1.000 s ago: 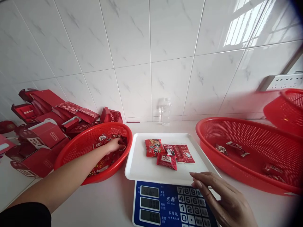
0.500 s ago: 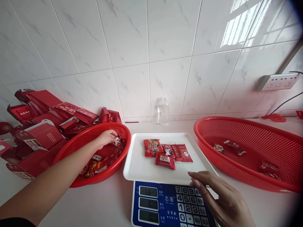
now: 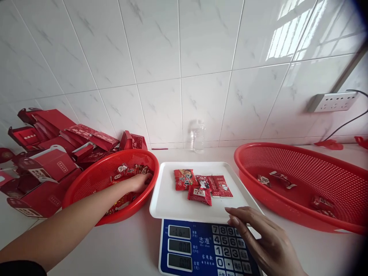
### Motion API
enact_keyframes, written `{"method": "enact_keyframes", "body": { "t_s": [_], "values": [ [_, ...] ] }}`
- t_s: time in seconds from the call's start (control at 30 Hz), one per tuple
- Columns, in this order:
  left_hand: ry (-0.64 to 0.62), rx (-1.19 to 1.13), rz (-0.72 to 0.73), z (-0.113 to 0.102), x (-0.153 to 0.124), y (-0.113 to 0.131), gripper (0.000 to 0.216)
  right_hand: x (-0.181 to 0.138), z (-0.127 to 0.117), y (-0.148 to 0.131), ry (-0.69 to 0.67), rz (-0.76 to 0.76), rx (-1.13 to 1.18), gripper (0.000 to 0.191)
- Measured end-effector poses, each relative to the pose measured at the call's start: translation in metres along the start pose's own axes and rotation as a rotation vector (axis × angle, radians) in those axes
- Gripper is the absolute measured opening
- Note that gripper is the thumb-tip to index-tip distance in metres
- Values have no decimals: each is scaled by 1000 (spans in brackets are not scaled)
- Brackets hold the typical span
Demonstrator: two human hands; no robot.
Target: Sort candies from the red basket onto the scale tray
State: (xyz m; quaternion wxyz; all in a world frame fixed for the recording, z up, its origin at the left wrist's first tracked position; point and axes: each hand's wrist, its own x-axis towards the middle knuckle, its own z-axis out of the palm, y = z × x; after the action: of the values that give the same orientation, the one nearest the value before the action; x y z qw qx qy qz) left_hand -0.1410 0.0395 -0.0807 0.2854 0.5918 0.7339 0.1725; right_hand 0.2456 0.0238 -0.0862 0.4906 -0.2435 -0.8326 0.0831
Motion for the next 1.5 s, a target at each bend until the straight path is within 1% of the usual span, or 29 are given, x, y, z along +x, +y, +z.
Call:
{"method": "enact_keyframes", "body": {
  "t_s": [0.1, 0.27, 0.37, 0.43, 0.5, 0.57, 0.67, 0.8, 0.9, 0.97, 1.03, 1.13, 1.33, 1.5],
  "values": [
    [73, 25, -8, 0, 4, -1, 14, 1, -1, 0, 13, 9, -1, 14],
    [175, -29, -18, -18, -1, -5, 3, 0, -1, 0, 1, 5, -1, 15],
    [263, -86, -40, -32, -7, -4, 9, 0, -1, 1, -2, 0, 0, 15],
    [315, -143, -49, -41, -11, 3, 19, -1, -1, 1, 7, 0, 7, 15],
    [345, -208, -36, -48, -15, 17, 32, -1, -1, 0, 10, 3, 15, 15],
    [345, -267, 0, -48, -21, 37, 41, 0, -1, -1, 7, 10, 27, 15],
    [271, -361, 76, -33, -31, 75, 43, 1, -1, -3, 4, 16, 42, 16],
    [97, -418, 195, 6, -40, 120, 32, 2, -1, -3, 3, 24, 35, 17],
    [-5, -363, 268, 33, -42, 141, 22, 2, -1, -4, -3, 36, 44, 16],
    [-49, -277, 331, 45, -40, 151, 18, 1, -1, -4, -3, 39, 52, 16],
    [-47, -175, 411, 52, -39, 157, 15, 1, -1, -4, 4, 35, 57, 17],
    [18, -52, 499, 56, -37, 162, 12, 0, -1, -4, 0, 35, 71, 17],
    [82, -13, 505, 53, -33, 160, 18, 2, -1, -7, -43, 46, 109, 16],
    [78, 9, 483, 52, -29, 157, 26, 2, -1, -8, -61, 43, 112, 16]
  ]
}}
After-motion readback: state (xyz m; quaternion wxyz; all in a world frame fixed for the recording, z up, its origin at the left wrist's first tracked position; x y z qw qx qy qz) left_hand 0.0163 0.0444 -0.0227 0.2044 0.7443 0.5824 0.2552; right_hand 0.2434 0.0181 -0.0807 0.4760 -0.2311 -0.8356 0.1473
